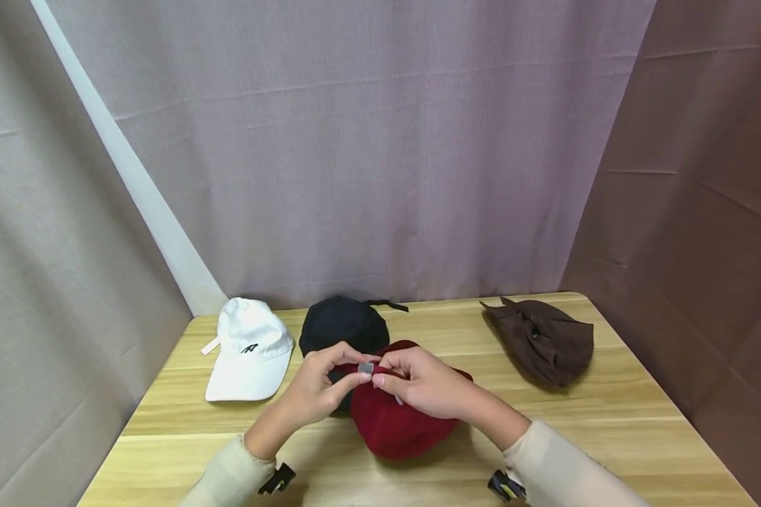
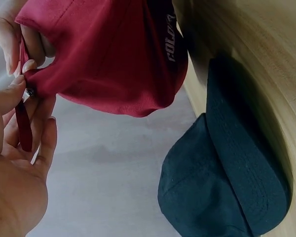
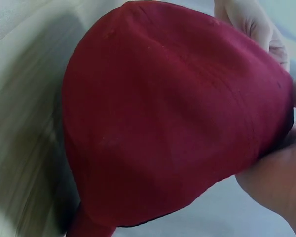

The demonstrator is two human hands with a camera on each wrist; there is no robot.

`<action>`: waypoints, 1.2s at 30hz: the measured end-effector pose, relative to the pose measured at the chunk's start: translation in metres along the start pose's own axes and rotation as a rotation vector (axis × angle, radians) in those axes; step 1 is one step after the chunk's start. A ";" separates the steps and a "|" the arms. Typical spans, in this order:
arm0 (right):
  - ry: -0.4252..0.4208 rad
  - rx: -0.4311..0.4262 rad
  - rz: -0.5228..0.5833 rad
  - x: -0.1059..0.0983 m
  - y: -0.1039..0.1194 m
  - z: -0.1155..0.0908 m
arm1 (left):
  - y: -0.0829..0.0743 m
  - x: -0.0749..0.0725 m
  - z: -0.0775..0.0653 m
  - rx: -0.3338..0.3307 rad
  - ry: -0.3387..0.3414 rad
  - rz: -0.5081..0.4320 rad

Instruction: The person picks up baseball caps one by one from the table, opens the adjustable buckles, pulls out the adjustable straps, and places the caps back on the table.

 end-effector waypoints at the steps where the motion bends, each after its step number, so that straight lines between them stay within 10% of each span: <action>1: -0.011 0.009 -0.012 0.001 0.001 0.000 | 0.000 -0.001 0.000 0.001 -0.003 0.005; 22: -0.199 0.127 -0.111 0.011 0.009 0.004 | -0.005 0.002 -0.001 0.009 -0.036 0.107; 36: -0.145 0.062 -0.082 0.007 0.006 0.006 | -0.003 0.008 0.000 -0.011 0.024 0.067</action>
Point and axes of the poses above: each hand's wrist, its own z-axis towards the middle knuckle, its own x-axis out of the palm, y = z × x, the point moved 4 cm from there along z, towards the middle knuckle, and after that the axes turned 4 degrees about -z, right-handed, at the moved point
